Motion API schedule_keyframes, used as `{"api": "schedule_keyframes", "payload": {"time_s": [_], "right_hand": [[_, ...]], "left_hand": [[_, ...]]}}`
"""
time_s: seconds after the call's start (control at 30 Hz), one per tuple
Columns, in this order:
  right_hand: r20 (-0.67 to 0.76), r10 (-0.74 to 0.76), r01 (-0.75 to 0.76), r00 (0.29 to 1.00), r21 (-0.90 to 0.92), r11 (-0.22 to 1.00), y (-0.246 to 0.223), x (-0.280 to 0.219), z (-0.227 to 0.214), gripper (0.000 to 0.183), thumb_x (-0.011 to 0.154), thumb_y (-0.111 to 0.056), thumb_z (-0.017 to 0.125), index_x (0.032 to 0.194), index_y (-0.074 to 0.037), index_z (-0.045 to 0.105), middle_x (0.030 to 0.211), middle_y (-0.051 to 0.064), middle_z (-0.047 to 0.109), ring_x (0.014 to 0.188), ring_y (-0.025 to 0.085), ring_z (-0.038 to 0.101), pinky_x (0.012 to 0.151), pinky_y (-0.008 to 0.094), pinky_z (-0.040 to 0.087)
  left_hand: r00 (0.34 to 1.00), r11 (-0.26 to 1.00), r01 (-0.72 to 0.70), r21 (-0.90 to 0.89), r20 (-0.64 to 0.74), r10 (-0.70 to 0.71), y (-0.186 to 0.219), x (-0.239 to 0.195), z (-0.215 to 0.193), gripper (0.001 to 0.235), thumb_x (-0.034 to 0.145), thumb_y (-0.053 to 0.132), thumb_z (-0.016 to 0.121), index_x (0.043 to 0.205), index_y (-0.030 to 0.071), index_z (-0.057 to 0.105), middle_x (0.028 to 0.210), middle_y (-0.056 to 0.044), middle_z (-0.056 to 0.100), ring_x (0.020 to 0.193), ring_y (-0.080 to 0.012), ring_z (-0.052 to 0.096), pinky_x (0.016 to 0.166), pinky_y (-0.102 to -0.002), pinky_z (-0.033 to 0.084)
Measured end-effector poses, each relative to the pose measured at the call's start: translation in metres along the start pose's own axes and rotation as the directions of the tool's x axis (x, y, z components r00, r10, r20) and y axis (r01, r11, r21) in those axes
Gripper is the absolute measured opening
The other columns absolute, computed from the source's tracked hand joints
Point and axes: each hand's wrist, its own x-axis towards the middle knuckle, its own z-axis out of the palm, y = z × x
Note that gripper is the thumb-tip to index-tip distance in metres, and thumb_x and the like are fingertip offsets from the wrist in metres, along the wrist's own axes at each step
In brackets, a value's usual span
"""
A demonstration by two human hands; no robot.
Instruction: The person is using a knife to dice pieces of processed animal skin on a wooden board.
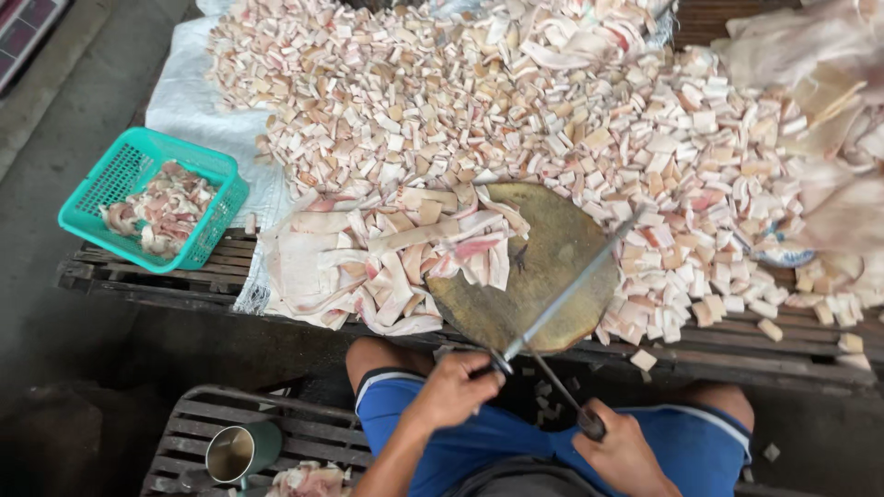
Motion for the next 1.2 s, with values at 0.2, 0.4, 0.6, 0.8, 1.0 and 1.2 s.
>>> {"api": "schedule_keyframes", "payload": {"time_s": [0.2, 0.4, 0.6, 0.8, 1.0, 1.2], "right_hand": [[-0.22, -0.36, 0.202, 0.907, -0.521, 0.829, -0.073, 0.041, -0.086, 0.042, 0.067, -0.033, 0.079, 0.104, -0.016, 0.069, 0.084, 0.016, 0.074, 0.081, 0.038, 0.072, 0.072, 0.05, 0.057], [-0.531, 0.234, -0.309, 0.815, -0.055, 0.95, 0.067, 0.001, -0.144, 0.033, 0.082, -0.029, 0.079, 0.106, -0.006, 0.073, 0.082, 0.026, 0.07, 0.08, 0.044, 0.066, 0.073, 0.053, 0.051], [-0.537, -0.055, 0.486, 0.842, 0.711, 0.508, 0.001, 0.027, -0.197, 0.012, 0.075, 0.006, 0.062, 0.085, 0.0, 0.059, 0.065, 0.009, 0.06, 0.053, 0.024, 0.057, 0.059, 0.044, 0.053], [-0.085, -0.026, 0.069, 0.996, 0.561, 0.825, -0.066, 0.0, -0.081, 0.02, 0.066, 0.001, 0.074, 0.084, -0.005, 0.066, 0.068, 0.012, 0.062, 0.062, 0.02, 0.06, 0.059, 0.035, 0.052], [-0.011, 0.058, -0.058, 0.998, -0.04, 0.997, -0.015, 0.0, -0.019, 0.02, 0.073, -0.014, 0.077, 0.085, -0.006, 0.063, 0.065, 0.019, 0.066, 0.059, 0.035, 0.065, 0.061, 0.041, 0.056], [-0.2, -0.358, 0.197, 0.912, -0.553, 0.81, -0.079, 0.055, -0.093, 0.041, 0.067, -0.035, 0.08, 0.099, -0.012, 0.067, 0.089, 0.016, 0.074, 0.085, 0.038, 0.072, 0.076, 0.047, 0.059]], "left_hand": [[0.99, 0.993, -0.098, 0.062, 0.104, 0.091, -0.016, -0.032, -0.002, 0.026, 0.099, 0.019, 0.07, 0.083, 0.0, 0.062, 0.059, 0.001, 0.054, 0.048, -0.0068, 0.054, 0.044, -0.027, 0.043], [0.995, 0.983, -0.039, 0.181, 0.096, 0.022, 0.005, -0.083, -0.044, 0.013, 0.088, 0.017, 0.073, 0.092, 0.004, 0.073, 0.058, -0.004, 0.055, 0.049, -0.0138, 0.052, 0.047, -0.033, 0.042], [0.882, 0.804, -0.469, 0.365, 0.244, 0.404, 0.042, -0.019, 0.005, 0.023, 0.088, 0.023, 0.077, 0.085, 0.003, 0.065, 0.064, -0.013, 0.056, 0.054, -0.0253, 0.053, 0.053, -0.04, 0.044], [0.899, 0.846, -0.437, 0.306, 0.186, 0.397, 0.059, 0.006, -0.002, 0.02, 0.091, 0.022, 0.072, 0.085, 0.004, 0.065, 0.064, -0.008, 0.057, 0.054, -0.0183, 0.056, 0.051, -0.037, 0.047], [0.999, 1.0, -0.008, 0.003, 0.05, 0.008, 0.015, 0.008, -0.012, 0.02, 0.094, 0.017, 0.068, 0.082, 0.002, 0.065, 0.059, 0.002, 0.055, 0.05, -0.0064, 0.052, 0.046, -0.027, 0.043], [0.99, 0.999, -0.025, -0.025, 0.141, 0.028, 0.013, -0.018, -0.008, 0.015, 0.097, 0.013, 0.067, 0.087, 0.002, 0.066, 0.061, 0.004, 0.055, 0.051, -0.0052, 0.052, 0.048, -0.025, 0.043]]}}
